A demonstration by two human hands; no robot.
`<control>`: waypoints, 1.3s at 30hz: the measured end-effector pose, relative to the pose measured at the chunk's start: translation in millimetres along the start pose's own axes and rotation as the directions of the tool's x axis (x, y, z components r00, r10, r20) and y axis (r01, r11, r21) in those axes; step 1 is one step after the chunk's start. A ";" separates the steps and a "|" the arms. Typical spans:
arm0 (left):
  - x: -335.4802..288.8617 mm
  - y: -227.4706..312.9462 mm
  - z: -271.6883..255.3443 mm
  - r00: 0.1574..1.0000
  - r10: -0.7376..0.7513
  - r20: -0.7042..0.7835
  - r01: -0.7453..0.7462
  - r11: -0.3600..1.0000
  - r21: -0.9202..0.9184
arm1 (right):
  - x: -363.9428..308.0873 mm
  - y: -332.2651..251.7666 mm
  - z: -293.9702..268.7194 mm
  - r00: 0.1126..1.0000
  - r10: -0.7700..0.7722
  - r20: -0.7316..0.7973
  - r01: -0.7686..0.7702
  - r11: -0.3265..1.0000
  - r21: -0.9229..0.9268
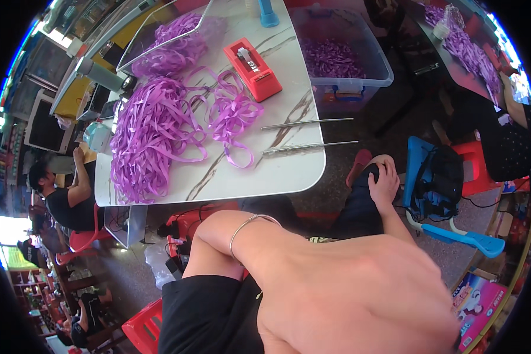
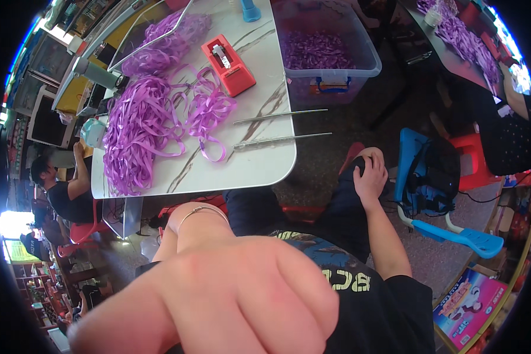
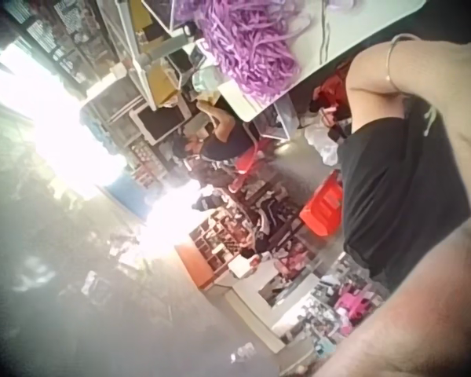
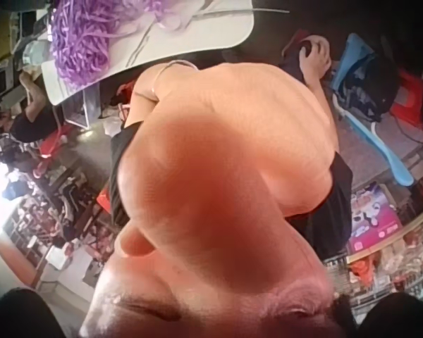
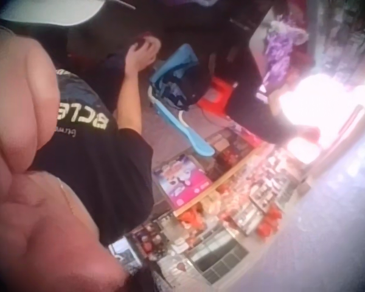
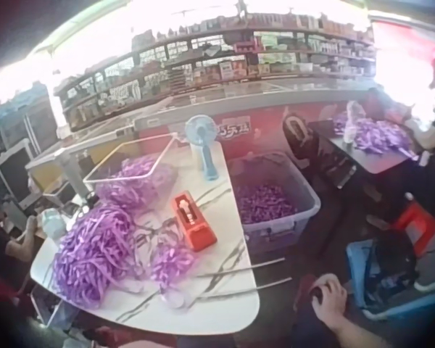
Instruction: Using a metal rod jig to wind purple ribbon into decorative bows.
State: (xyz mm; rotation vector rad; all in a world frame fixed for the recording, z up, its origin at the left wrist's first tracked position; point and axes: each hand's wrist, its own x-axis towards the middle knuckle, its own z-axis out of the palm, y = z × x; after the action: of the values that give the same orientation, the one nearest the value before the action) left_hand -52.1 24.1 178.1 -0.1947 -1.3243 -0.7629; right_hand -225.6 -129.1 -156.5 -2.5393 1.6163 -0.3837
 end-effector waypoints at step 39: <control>-108.6 139.5 -217.7 0.507 -0.315 -0.802 0.512 -0.639 0.574 | -4.7 0.7 0.5 1.000 -0.023 -0.003 0.023 1.000 -0.001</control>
State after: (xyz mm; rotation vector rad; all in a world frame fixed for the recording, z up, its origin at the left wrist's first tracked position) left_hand 200.5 53.2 59.9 2.2619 -1.3981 -0.1334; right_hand -228.0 -125.1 -157.9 -2.5609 1.5897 -0.3892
